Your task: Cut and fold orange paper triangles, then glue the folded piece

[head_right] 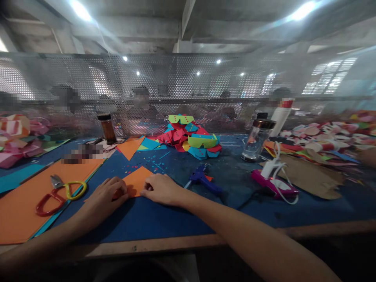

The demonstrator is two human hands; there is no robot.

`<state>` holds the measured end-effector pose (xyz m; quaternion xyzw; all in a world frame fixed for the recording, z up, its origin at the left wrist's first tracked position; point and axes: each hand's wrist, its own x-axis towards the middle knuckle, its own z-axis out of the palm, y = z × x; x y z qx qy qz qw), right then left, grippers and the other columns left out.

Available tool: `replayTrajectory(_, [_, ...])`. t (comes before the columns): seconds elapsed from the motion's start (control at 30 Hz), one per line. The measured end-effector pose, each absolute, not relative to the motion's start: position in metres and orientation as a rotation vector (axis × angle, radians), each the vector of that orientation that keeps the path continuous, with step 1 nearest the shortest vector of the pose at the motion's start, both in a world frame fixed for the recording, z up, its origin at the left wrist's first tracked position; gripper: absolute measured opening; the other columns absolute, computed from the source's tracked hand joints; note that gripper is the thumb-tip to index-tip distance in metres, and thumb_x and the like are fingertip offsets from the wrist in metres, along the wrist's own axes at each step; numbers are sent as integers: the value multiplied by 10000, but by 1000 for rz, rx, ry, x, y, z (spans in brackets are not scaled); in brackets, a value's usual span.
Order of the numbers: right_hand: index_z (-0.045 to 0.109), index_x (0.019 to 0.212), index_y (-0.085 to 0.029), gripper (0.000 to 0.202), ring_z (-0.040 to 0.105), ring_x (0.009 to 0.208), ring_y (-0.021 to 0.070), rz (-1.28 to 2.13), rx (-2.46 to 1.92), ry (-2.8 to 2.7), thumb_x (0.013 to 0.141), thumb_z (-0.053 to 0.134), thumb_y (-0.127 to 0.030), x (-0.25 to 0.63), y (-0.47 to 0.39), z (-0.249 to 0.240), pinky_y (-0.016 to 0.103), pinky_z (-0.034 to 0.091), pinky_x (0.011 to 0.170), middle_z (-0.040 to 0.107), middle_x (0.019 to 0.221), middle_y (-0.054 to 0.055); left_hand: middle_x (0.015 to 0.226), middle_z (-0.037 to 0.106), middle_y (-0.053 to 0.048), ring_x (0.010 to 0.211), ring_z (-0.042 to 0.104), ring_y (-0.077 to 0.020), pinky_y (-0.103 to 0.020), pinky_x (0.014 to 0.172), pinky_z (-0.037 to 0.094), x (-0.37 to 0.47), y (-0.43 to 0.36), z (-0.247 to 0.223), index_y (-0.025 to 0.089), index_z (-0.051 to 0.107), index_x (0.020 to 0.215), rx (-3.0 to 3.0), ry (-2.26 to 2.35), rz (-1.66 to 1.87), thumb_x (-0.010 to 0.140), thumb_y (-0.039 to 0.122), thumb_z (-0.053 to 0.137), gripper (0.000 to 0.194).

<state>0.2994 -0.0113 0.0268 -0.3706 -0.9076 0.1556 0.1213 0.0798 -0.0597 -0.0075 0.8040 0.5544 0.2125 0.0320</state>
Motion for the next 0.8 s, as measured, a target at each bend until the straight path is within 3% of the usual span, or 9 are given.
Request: replayTrajectory(0.8, [688, 835, -169, 171, 610, 746, 161, 498, -1094, -2630, 858, 608, -318, 299, -12, 28, 246, 355, 604, 708, 862, 48, 926, 631, -18, 905, 556, -243, -379, 839, 404, 61, -68, -2, 236, 574, 789, 2452, 1704, 701, 923, 343, 509, 184])
